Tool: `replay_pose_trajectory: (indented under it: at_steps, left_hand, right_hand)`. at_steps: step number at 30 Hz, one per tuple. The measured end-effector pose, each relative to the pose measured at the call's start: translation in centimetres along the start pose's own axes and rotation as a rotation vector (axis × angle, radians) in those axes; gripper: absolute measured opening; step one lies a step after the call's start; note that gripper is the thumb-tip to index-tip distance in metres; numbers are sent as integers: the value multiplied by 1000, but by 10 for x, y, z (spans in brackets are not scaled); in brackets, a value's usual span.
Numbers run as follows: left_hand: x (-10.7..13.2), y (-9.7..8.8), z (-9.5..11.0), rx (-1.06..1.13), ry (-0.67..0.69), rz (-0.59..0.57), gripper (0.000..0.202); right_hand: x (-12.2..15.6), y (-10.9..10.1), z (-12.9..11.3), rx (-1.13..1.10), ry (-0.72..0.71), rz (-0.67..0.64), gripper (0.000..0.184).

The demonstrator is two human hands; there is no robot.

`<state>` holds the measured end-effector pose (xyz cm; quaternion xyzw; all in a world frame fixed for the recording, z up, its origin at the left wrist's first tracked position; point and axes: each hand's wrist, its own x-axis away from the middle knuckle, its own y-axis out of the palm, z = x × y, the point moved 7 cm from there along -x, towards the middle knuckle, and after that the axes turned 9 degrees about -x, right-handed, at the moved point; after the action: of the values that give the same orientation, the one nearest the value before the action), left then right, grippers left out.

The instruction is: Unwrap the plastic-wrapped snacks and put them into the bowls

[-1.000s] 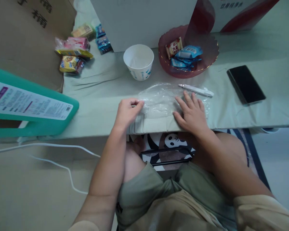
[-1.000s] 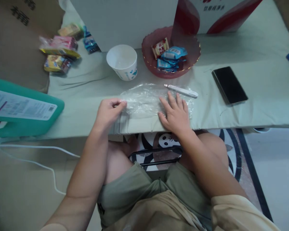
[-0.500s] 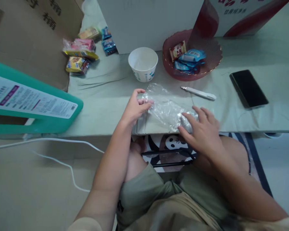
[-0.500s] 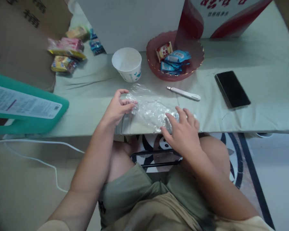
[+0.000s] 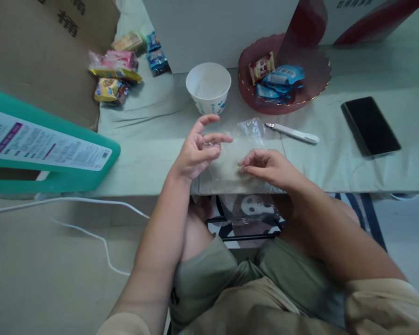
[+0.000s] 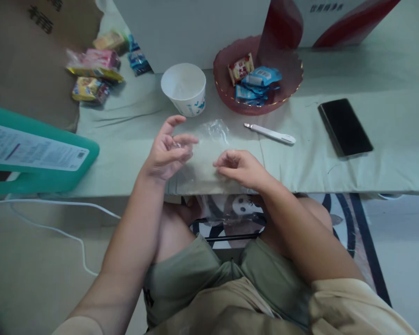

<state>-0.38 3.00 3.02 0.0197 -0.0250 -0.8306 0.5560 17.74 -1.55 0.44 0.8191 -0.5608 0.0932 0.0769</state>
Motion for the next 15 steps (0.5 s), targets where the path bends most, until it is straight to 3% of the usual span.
replay_pose_trajectory:
  at_steps: [2,4,7,9,11,15]
  left_hand:
    - [-3,-2,-2,21,13,27,65]
    - [-7,7,-11,-9,-42,-37,60]
    - [-14,21,-29,-279,-122,-101,36]
    - [-18,20,-33,-464,-97,-40,21]
    - [-22,14,-31,-521,-41,59,23]
    - [-23,4,-22,-399,7,164,30]
  right_hand:
    - [1,-1,-5,-72,-37,52,23]
    - [-2,-8,-10,-119,-117,161,25]
    - [-8,-17,-16,68,-238,295,17]
    - [-10,-18,-20,273,-316,330,9]
    - [-9,-17,-24,375,-415,323,15]
    - [0,-24,-30,290,-595,363,21]
